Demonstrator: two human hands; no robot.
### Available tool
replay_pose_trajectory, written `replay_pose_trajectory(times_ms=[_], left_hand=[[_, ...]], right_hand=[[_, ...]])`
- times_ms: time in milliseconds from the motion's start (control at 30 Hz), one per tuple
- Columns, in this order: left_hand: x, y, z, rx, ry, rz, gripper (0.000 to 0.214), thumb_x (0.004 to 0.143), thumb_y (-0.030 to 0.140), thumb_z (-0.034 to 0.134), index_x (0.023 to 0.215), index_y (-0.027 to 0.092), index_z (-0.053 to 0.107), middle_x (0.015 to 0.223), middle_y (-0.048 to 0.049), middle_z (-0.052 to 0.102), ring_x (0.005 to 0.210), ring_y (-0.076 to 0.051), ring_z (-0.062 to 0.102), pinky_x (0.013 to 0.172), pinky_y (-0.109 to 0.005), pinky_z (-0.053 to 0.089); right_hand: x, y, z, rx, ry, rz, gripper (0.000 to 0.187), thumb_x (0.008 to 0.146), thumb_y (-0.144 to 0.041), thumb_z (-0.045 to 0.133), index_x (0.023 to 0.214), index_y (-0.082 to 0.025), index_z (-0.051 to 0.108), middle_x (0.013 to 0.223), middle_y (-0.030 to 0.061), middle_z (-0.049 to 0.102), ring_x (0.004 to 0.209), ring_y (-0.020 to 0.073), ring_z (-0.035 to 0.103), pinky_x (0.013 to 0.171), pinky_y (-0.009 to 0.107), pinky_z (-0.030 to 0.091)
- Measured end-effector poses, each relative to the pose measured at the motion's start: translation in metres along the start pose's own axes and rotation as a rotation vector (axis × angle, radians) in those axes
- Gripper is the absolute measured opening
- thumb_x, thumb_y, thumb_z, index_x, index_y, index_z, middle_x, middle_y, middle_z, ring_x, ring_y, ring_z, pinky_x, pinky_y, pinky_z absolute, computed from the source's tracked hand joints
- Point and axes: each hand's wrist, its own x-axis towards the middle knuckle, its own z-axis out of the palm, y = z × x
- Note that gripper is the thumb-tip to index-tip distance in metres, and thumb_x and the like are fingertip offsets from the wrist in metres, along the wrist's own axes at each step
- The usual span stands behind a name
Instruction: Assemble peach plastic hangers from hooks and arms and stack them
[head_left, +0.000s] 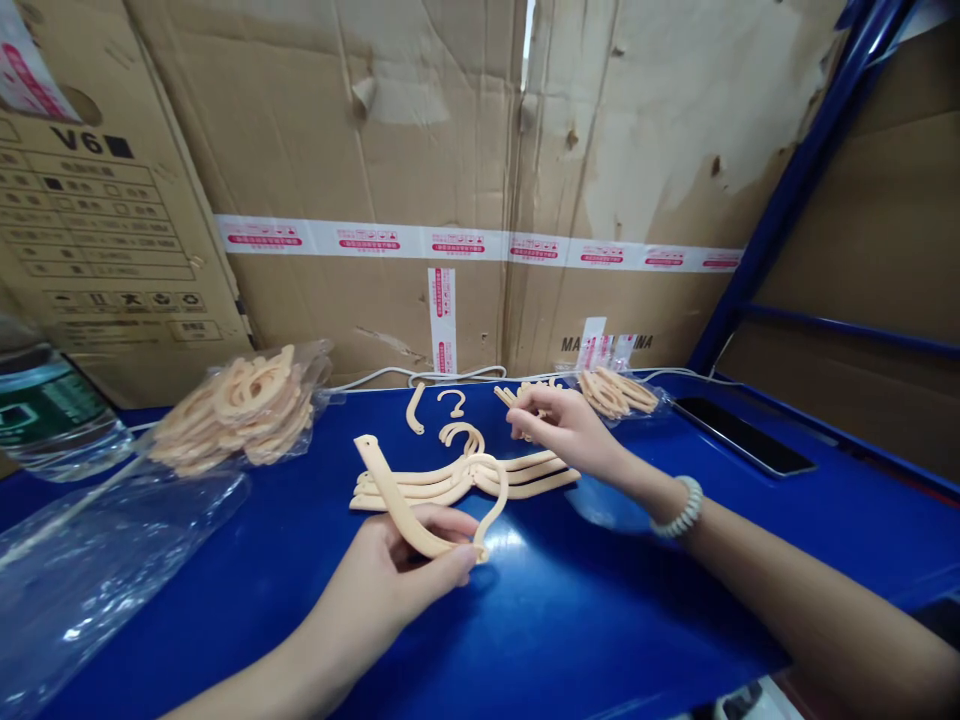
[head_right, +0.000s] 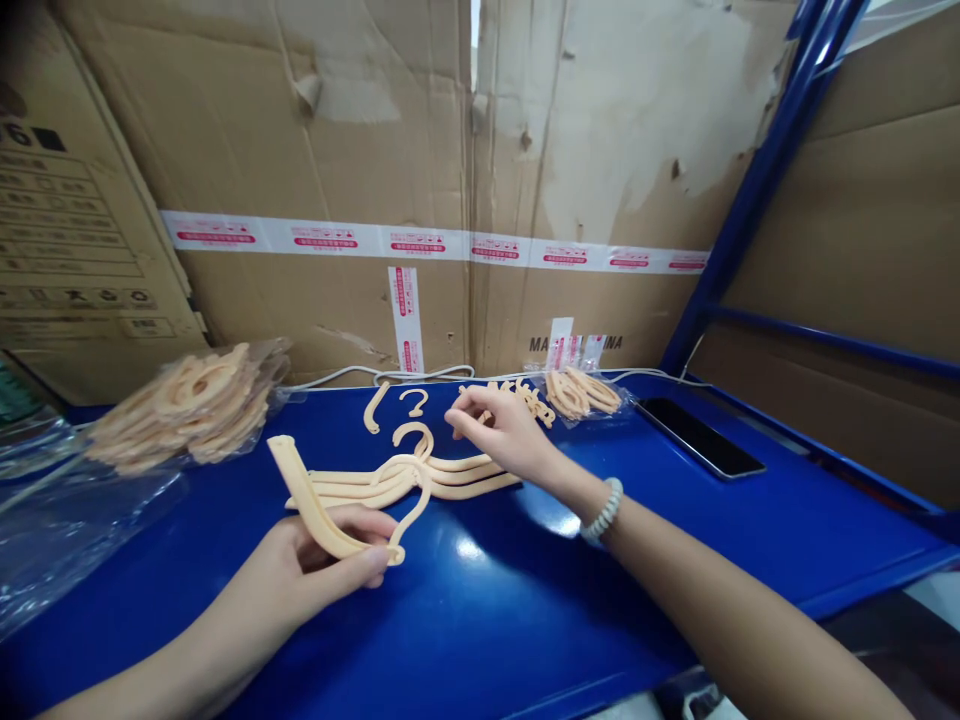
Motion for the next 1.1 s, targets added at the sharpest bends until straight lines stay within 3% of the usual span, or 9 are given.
replay_pose_trajectory(times_ms=[67, 133, 400, 500, 600, 667, 833, 1000, 1100], left_hand=[[-0.001, 0.002, 0.000, -0.015, 0.024, -0.016, 0.022, 0.063, 0.035, 0.080, 0.077, 0.019, 0.073, 0.067, -0.0025, 0.070, 0.065, -0.019, 0.065, 0.066, -0.029, 0.051], [0.000, 0.002, -0.001, -0.052, 0.021, -0.027, 0.024, 0.061, 0.036, 0.082, 0.076, 0.018, 0.073, 0.070, -0.0032, 0.071, 0.067, -0.020, 0.065, 0.067, -0.028, 0.052], [0.005, 0.000, -0.004, -0.142, -0.054, -0.001, 0.024, 0.063, 0.034, 0.083, 0.072, 0.017, 0.070, 0.069, -0.0011, 0.066, 0.068, -0.015, 0.059, 0.065, -0.022, 0.049], [0.003, 0.002, -0.004, -0.142, -0.057, 0.006, 0.023, 0.064, 0.033, 0.082, 0.072, 0.017, 0.069, 0.070, -0.0006, 0.065, 0.068, -0.014, 0.059, 0.066, -0.022, 0.048], [0.003, 0.003, -0.005, -0.155, -0.057, 0.001, 0.023, 0.065, 0.033, 0.082, 0.072, 0.017, 0.067, 0.070, 0.0001, 0.065, 0.068, -0.014, 0.059, 0.067, -0.022, 0.047], [0.003, 0.002, -0.005, -0.176, -0.056, -0.009, 0.024, 0.065, 0.033, 0.082, 0.074, 0.017, 0.066, 0.071, 0.0000, 0.065, 0.069, -0.014, 0.059, 0.067, -0.022, 0.047], [0.004, 0.000, -0.006, -0.196, -0.046, -0.009, 0.027, 0.065, 0.033, 0.083, 0.076, 0.016, 0.065, 0.071, -0.0003, 0.065, 0.069, -0.014, 0.059, 0.067, -0.023, 0.047], [0.005, -0.001, -0.007, -0.209, -0.036, -0.005, 0.025, 0.065, 0.030, 0.084, 0.077, 0.017, 0.066, 0.073, -0.0002, 0.067, 0.070, -0.013, 0.059, 0.070, -0.023, 0.046], [0.007, -0.005, -0.010, -0.199, -0.065, 0.014, 0.024, 0.064, 0.027, 0.085, 0.077, 0.017, 0.067, 0.073, 0.0009, 0.066, 0.068, -0.012, 0.057, 0.066, -0.021, 0.044]], right_hand=[[0.008, 0.016, -0.010, -0.413, -0.073, -0.084, 0.007, 0.087, -0.019, 0.060, 0.086, -0.017, 0.066, 0.083, 0.0076, 0.067, 0.085, 0.0207, 0.059, 0.076, 0.035, 0.048], [0.011, 0.029, -0.013, -0.576, -0.126, -0.103, 0.014, 0.081, -0.011, 0.064, 0.092, -0.017, 0.071, 0.090, 0.0107, 0.070, 0.098, 0.0258, 0.057, 0.085, 0.040, 0.045], [0.011, 0.040, -0.007, -0.503, -0.158, -0.099, 0.019, 0.079, -0.004, 0.061, 0.079, -0.017, 0.074, 0.084, 0.0092, 0.073, 0.096, 0.0241, 0.057, 0.084, 0.037, 0.047], [0.013, 0.036, -0.007, -0.387, -0.078, -0.076, 0.015, 0.082, -0.008, 0.060, 0.082, -0.017, 0.072, 0.084, 0.0080, 0.072, 0.089, 0.0216, 0.060, 0.082, 0.036, 0.048], [0.011, 0.025, -0.007, -0.241, -0.007, -0.037, 0.020, 0.094, -0.020, 0.048, 0.095, -0.015, 0.067, 0.075, 0.0047, 0.068, 0.066, 0.0153, 0.063, 0.065, 0.030, 0.052], [0.006, 0.013, -0.005, -0.021, 0.036, 0.010, 0.023, 0.097, -0.028, 0.045, 0.101, -0.015, 0.064, 0.073, 0.0031, 0.068, 0.057, 0.0129, 0.063, 0.056, 0.027, 0.052], [-0.014, -0.021, 0.009, 0.699, 0.117, 0.178, 0.023, 0.087, -0.040, 0.065, 0.095, -0.018, 0.069, 0.103, 0.0075, 0.071, 0.082, 0.0154, 0.068, 0.076, 0.031, 0.055], [-0.029, -0.030, 0.025, 0.911, 0.101, 0.267, 0.015, 0.083, -0.032, 0.070, 0.086, -0.018, 0.069, 0.093, 0.0035, 0.070, 0.074, 0.0105, 0.060, 0.077, 0.027, 0.050], [-0.034, -0.031, 0.032, 1.009, 0.122, 0.356, 0.025, 0.076, -0.022, 0.076, 0.099, -0.021, 0.066, 0.104, 0.0029, 0.066, 0.079, 0.0106, 0.060, 0.082, 0.029, 0.049]])
